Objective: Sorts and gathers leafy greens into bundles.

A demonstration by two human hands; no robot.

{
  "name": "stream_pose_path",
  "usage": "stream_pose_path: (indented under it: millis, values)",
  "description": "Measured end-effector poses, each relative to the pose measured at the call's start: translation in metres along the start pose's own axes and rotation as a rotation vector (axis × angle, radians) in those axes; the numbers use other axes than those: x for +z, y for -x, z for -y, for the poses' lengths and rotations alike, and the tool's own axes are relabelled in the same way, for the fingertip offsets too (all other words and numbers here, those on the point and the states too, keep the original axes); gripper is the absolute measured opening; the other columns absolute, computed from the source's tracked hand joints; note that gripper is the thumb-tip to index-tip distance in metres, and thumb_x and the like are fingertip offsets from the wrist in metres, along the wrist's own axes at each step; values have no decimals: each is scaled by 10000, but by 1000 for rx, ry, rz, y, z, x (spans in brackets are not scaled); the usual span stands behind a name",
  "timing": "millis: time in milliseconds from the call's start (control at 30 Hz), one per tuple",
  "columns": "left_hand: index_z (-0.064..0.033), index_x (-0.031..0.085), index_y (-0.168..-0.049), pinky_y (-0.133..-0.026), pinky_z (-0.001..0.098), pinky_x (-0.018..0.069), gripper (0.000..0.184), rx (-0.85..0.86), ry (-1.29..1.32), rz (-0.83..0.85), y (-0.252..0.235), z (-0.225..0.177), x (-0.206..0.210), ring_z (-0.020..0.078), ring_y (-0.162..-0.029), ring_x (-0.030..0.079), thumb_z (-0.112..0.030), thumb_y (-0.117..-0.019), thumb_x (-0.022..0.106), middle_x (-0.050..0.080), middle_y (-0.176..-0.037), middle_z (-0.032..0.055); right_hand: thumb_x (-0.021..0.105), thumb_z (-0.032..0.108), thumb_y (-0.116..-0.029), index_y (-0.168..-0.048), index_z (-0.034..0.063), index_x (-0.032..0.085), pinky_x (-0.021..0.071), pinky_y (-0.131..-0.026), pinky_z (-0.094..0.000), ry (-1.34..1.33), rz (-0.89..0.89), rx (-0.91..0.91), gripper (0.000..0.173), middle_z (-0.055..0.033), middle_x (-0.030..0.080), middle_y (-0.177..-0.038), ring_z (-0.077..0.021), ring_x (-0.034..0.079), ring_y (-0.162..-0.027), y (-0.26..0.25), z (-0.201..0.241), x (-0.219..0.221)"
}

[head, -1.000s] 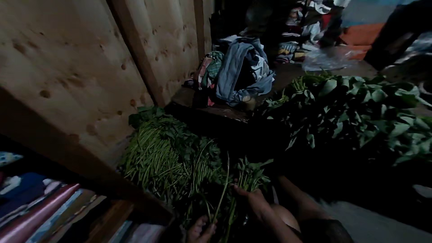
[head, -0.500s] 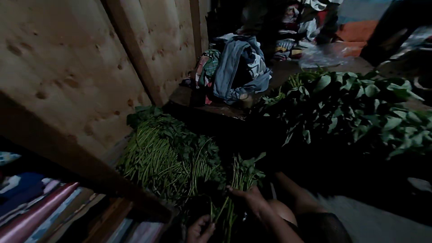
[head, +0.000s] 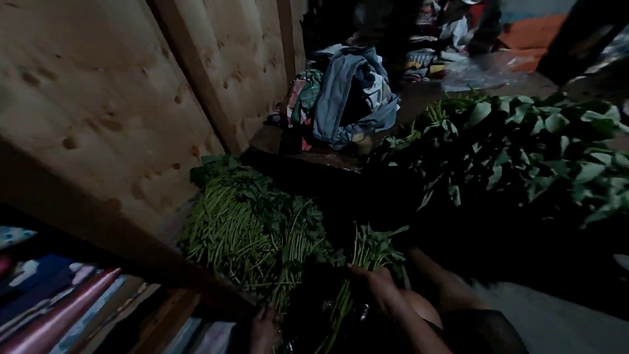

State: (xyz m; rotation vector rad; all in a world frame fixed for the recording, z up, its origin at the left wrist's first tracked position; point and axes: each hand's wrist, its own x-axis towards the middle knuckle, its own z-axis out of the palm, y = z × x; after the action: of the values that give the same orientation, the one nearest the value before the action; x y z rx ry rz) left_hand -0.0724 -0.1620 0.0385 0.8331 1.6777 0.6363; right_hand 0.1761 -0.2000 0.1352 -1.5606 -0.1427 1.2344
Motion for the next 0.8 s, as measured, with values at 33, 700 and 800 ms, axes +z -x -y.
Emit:
stream_pose_path:
  millis: [33,700,800]
  values:
    - [38,554,-1314,-441,242,380,371,-7,37,-28,1,1,1,93,-486,422,-248,-1118,424,528,-775,65,777,91,-907,-1237,-30,572,611,-692,-385,-5,2,0,406,-161,704,-955,-231,710,-784,1,-1,0]
    - [76,632,-1205,-643,255,550,240,340,306,258,21,-56,35,125,-736,654,64,-974,570,711,-1004,112,778,68,-896,-1212,-32,565,606,-673,-374,-14,36,38,394,-146,699,-916,-218,702,-751,0,1,-2]
    - [78,586,-1273,-660,270,572,328,400,335,325,38,-63,43,134,-743,663,101,-947,559,690,-984,91,766,67,-906,-1206,-38,562,605,-673,-376,-33,41,45,378,-148,703,-914,-220,703,-754,0,-1,-2]
